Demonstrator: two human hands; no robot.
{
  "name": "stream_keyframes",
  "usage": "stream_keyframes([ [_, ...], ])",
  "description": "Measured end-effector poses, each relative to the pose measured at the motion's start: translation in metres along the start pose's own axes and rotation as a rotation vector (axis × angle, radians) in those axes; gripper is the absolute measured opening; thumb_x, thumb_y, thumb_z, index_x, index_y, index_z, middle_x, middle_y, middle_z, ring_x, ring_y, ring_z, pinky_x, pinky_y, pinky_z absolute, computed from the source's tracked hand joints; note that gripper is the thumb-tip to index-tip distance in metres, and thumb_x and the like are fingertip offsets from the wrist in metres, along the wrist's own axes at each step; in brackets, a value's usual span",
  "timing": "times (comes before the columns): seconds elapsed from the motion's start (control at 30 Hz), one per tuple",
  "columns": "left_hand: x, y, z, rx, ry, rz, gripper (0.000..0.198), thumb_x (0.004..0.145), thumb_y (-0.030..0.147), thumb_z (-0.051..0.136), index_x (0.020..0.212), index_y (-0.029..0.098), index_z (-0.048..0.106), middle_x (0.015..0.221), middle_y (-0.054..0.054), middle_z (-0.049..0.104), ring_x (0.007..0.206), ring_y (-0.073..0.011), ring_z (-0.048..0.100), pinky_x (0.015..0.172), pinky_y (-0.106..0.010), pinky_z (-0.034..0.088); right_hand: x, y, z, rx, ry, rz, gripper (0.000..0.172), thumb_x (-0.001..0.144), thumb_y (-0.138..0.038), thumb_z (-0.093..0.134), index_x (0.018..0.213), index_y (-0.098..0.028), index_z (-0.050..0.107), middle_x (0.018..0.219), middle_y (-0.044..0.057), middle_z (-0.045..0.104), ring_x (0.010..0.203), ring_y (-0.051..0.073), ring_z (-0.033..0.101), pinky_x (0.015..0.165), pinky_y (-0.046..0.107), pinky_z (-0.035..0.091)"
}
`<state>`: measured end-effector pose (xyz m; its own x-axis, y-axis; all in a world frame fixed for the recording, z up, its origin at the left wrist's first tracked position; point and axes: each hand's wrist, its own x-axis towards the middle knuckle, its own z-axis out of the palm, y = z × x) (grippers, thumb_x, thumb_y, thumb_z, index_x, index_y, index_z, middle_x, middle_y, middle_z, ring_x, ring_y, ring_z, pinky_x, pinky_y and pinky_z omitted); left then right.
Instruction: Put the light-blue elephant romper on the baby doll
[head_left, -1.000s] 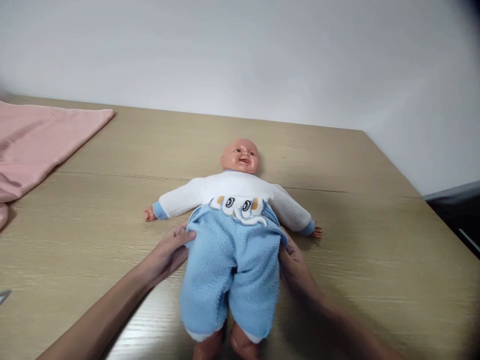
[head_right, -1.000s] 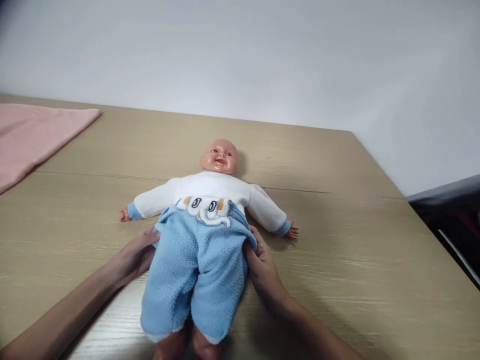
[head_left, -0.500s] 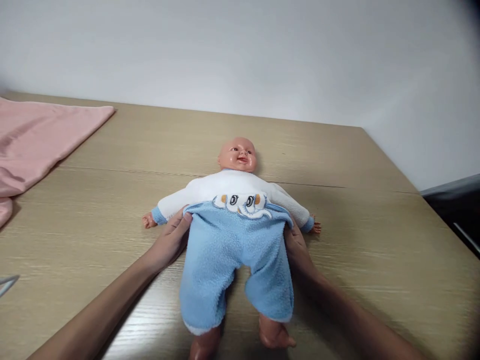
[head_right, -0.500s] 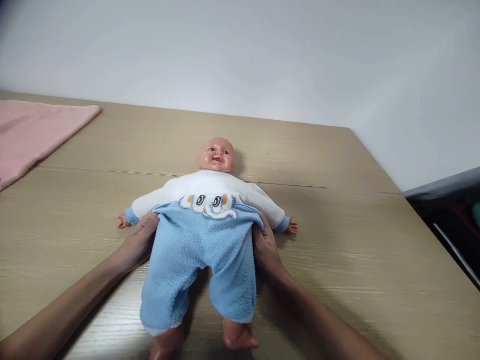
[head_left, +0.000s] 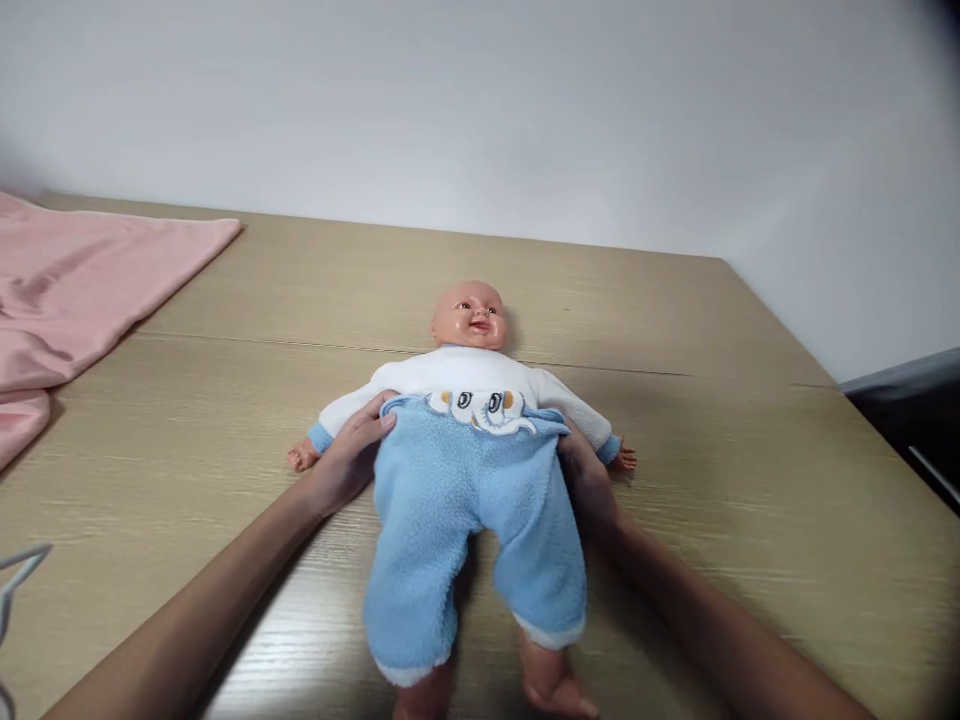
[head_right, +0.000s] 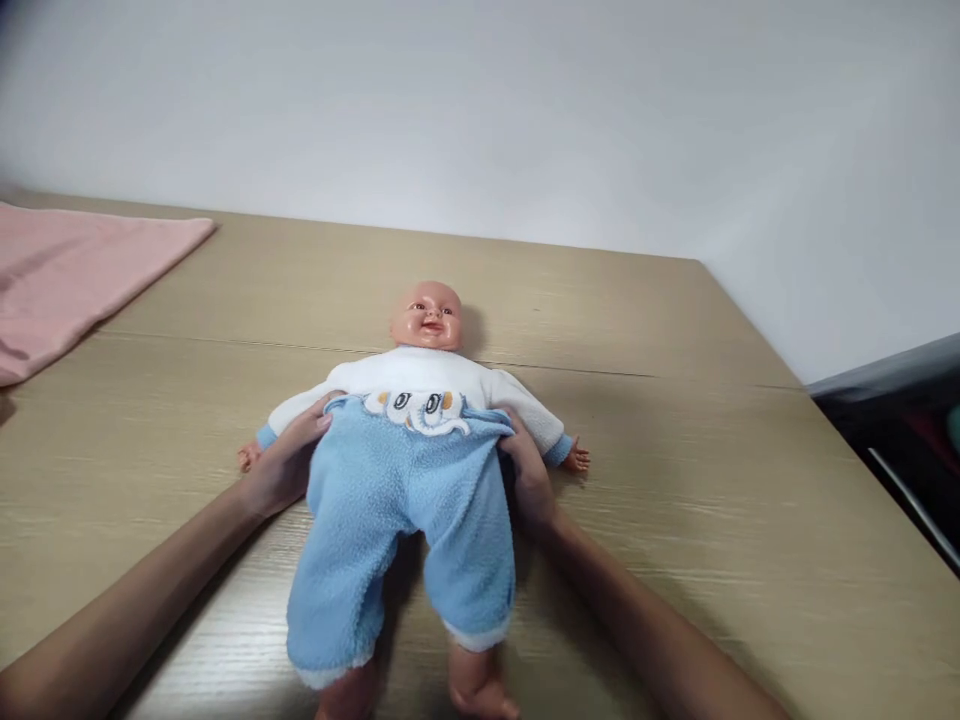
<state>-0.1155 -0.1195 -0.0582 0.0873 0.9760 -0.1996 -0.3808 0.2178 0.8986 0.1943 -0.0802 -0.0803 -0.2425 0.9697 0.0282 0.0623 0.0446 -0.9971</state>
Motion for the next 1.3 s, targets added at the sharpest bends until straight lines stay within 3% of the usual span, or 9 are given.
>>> stream_keyframes([
  [0.1,-0.004,0.021,-0.009,0.187,-0.079,0.010,0.050,0.092,0.068,0.087,0.089,0.022,0.067,0.076,0.002,0.052,0.065,-0.0140,0.044,0.059,-0.028,0.035,-0.003,-0.011,-0.008,0.054,-0.080,0.013,0.019,0.092,-0.047,0.054,0.093,-0.028,0.058,0.090,0.004,0.058,0.089,0.028,0.057,0.087,0.042,0.053],
  [0.3,0.003,0.056,-0.001,0.647,-0.291,0.142,0.028,0.104,0.049,0.081,0.098,0.023,0.072,0.099,-0.002,0.060,0.094,-0.0188,0.057,0.084,-0.030,0.046,0.008,-0.058,-0.016,-0.211,-0.321,-0.069,0.029,0.101,-0.052,0.076,0.094,-0.025,0.067,0.090,0.001,0.056,0.085,0.022,0.052,0.078,0.035,0.043],
  [0.43,0.017,0.056,0.007,0.703,-0.280,0.342,0.022,0.110,0.046,0.073,0.107,0.025,0.065,0.123,-0.004,0.062,0.123,-0.0227,0.059,0.107,-0.034,0.046,0.025,-0.070,-0.005,-0.252,-0.226,-0.158,0.024,0.109,-0.050,0.068,0.107,-0.027,0.063,0.100,0.001,0.060,0.091,0.021,0.057,0.082,0.034,0.046],
  [0.57,0.032,0.048,0.007,0.859,-0.157,0.217,0.034,0.113,0.060,0.061,0.116,0.026,0.060,0.092,0.003,0.052,0.085,-0.0185,0.051,0.077,-0.032,0.042,0.044,-0.055,0.002,-0.421,-0.111,-0.073,0.026,0.109,-0.052,0.062,0.105,-0.026,0.058,0.090,-0.002,0.056,0.085,0.020,0.054,0.081,0.036,0.042],
  [0.7,0.044,0.045,0.006,0.918,-0.092,0.146,0.043,0.108,0.068,0.062,0.117,0.026,0.059,0.085,0.005,0.052,0.080,-0.0193,0.051,0.077,-0.033,0.041,0.054,-0.039,0.002,-0.428,-0.101,-0.027,0.032,0.106,-0.057,0.063,0.106,-0.025,0.060,0.094,-0.001,0.061,0.089,0.021,0.058,0.083,0.036,0.043],
  [0.93,0.018,0.047,-0.008,1.045,-0.148,0.171,0.043,0.110,0.068,0.058,0.110,0.025,0.062,0.099,0.000,0.062,0.089,-0.0223,0.058,0.082,-0.036,0.045,0.023,-0.024,-0.035,-0.531,-0.226,-0.052,0.019,0.106,-0.043,0.060,0.107,-0.024,0.063,0.098,0.002,0.065,0.090,0.024,0.063,0.085,0.040,0.050],
  [1.07,-0.013,0.040,-0.027,1.006,-0.272,0.108,0.035,0.113,0.056,0.059,0.136,0.029,0.061,0.134,-0.007,0.069,0.125,-0.0304,0.066,0.106,-0.041,0.053,-0.006,-0.010,-0.060,-0.661,-0.331,-0.181,0.036,0.097,-0.030,0.070,0.133,-0.025,0.064,0.138,0.013,0.069,0.128,0.035,0.066,0.113,0.055,0.054],
  [1.17,-0.023,0.027,-0.035,0.942,-0.283,0.118,0.051,0.103,0.045,0.078,0.147,0.030,0.058,0.151,-0.010,0.065,0.138,-0.0339,0.064,0.116,-0.043,0.054,-0.017,-0.001,-0.057,-0.708,-0.294,-0.227,0.051,0.089,-0.030,0.080,0.137,-0.024,0.067,0.154,0.018,0.062,0.146,0.043,0.057,0.126,0.067,0.048],
  [1.3,-0.022,0.008,-0.024,0.703,-0.114,0.146,0.052,0.085,0.032,0.094,0.127,0.025,0.065,0.128,-0.009,0.074,0.121,-0.0319,0.072,0.103,-0.039,0.061,-0.022,0.004,-0.029,-0.558,-0.114,-0.158,0.048,0.082,-0.023,0.077,0.130,-0.026,0.075,0.149,0.016,0.068,0.143,0.044,0.062,0.126,0.070,0.050],
])
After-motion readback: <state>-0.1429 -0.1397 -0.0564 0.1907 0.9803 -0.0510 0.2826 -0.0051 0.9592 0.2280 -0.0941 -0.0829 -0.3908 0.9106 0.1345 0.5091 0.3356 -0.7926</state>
